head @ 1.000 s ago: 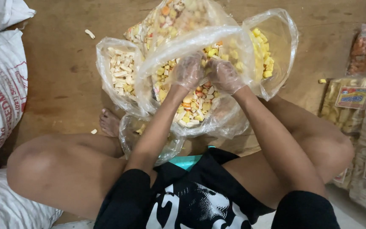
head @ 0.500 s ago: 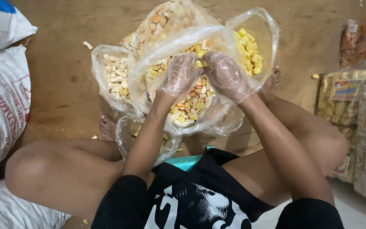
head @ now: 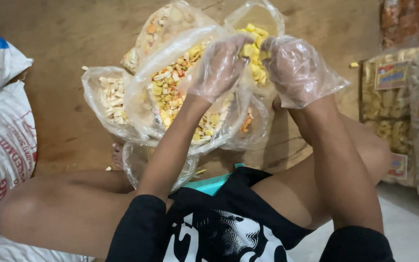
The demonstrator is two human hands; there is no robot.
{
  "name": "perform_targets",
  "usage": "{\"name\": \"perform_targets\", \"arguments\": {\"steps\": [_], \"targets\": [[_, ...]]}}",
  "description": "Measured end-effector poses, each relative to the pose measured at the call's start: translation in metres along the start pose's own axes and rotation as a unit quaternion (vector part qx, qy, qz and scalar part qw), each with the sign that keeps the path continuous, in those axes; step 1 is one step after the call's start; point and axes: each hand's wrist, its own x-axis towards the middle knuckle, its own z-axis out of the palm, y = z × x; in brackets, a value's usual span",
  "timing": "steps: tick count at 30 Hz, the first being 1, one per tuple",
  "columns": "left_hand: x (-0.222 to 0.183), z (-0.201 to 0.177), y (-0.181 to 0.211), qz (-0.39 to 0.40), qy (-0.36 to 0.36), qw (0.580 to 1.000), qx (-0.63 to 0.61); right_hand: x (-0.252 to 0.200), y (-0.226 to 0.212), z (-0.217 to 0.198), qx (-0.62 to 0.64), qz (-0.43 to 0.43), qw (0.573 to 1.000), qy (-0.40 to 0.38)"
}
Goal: Sorting various types of cassava chips into different plastic bags by hand.
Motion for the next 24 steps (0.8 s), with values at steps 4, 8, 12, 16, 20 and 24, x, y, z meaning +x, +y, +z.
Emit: {"name": "perform_targets", "arguments": {"steps": [4,8,12,16,20,24], "targets": [[0.029,0.020,0.003,0.035,0.065,0.994,0.085,0.003,0.012,0.000,-0.023,0.016,1.000,-0.012],[0.038,0.026,0.011,0.080,0.131,0.980,0.126,0.054,0.027,0.001,-0.047,0.027,0.998,-0.024],[0.030,0.017,0.012,0.093,0.166,0.969,0.160,0.054,0.032,0.000,-0.062,0.029,0.997,-0.034],[0.000,-0.008,0.005,0.000,0.065,0.991,0.117,0.063,0.028,0.008,-0.082,0.020,0.995,-0.058],[-0.021,-0.035,0.005,0.035,0.070,0.997,0.004,0.069,0.022,0.020,-0.103,0.021,0.991,-0.083],[-0.050,-0.038,-0.025,-0.060,0.017,0.998,0.028,0.084,0.012,0.031,-0.120,0.012,0.987,-0.104]]}}
